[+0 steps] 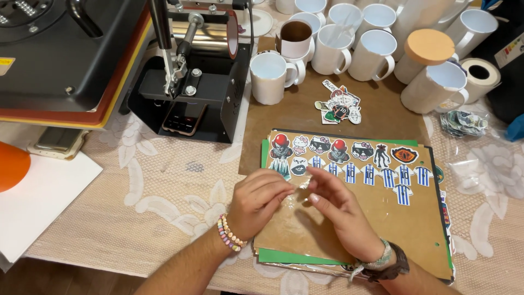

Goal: Peeling the adhesive backing off small stickers and placing them onto a brown paper sheet.

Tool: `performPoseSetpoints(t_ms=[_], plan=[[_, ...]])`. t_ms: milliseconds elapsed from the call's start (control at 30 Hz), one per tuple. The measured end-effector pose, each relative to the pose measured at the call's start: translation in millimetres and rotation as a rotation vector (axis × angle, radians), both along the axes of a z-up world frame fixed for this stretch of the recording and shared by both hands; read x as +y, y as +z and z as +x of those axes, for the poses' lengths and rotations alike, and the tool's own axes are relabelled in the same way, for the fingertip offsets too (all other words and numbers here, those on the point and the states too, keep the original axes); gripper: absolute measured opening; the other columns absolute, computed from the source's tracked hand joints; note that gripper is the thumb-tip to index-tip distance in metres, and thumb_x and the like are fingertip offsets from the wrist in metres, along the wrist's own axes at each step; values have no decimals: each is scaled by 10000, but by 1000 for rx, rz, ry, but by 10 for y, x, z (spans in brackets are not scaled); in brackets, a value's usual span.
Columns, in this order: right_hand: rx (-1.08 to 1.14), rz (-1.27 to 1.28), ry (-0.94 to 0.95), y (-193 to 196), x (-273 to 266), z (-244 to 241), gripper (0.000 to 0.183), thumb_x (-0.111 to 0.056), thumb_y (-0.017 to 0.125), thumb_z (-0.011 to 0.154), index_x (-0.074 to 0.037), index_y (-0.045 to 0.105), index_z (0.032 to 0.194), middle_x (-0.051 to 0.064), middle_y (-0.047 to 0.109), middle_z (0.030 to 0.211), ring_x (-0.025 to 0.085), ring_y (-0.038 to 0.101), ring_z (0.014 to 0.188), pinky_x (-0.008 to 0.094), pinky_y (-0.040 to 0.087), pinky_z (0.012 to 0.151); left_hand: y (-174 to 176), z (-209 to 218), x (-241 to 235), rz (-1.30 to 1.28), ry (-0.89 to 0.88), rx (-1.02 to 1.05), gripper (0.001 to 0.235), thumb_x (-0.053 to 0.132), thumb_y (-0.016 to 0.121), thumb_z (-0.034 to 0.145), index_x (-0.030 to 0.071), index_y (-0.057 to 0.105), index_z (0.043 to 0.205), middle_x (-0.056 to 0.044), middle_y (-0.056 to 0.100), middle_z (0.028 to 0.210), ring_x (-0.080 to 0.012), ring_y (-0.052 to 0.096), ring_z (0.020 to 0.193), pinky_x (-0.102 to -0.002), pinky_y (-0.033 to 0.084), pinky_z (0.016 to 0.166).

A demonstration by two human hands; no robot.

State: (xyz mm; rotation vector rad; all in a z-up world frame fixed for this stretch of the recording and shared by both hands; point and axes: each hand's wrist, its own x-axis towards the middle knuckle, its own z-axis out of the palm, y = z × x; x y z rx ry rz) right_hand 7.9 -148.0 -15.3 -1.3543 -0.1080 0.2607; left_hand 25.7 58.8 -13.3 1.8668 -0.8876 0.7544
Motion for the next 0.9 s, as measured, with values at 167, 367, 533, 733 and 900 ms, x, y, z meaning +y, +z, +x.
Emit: performPoseSetpoints(t_ms=[167,367,533,733,900], plan=[[-255,-182,45,-96,-17,-55,485,-121,615,942,-67,577,1423,55,572,1124,157,558,1048,292,497,956,3,-10,-4,4,16,-16,68,24,704,925,-5,698,986,-118,726,909,-284,677,848,-389,574,823],[-274,-164,91,-124,13,-94,505,-128,620,950,-62,562,1447,46,517,1063,154,526,994,271,437,962,42,-9,-8,10,35,-48,66,32,710,926,6,704,986,-104,722,907,-291,670,841,-375,577,810],[-345,-189,127,-146,33,-106,461,-145,611,967,-80,586,1423,50,518,1015,156,535,966,265,453,908,53,2,-17,39,55,-36,60,57,724,914,6,694,910,-99,718,866,-296,655,836,-378,562,821],[-113,33,94,-121,22,-61,623,-95,642,917,-72,431,1503,78,545,1132,169,557,1102,325,467,1009,-16,102,71,55,81,26,301,213,808,850,47,562,801,-53,640,784,-248,653,801,-359,539,749],[-177,-310,171,370,-57,-71,696,-158,704,855,-123,425,1491,76,763,1133,178,729,1098,310,568,942,184,318,452,444,-155,697,1040,449,911,599,171,421,1473,-191,349,1606,-332,268,1515,-483,267,1167]])
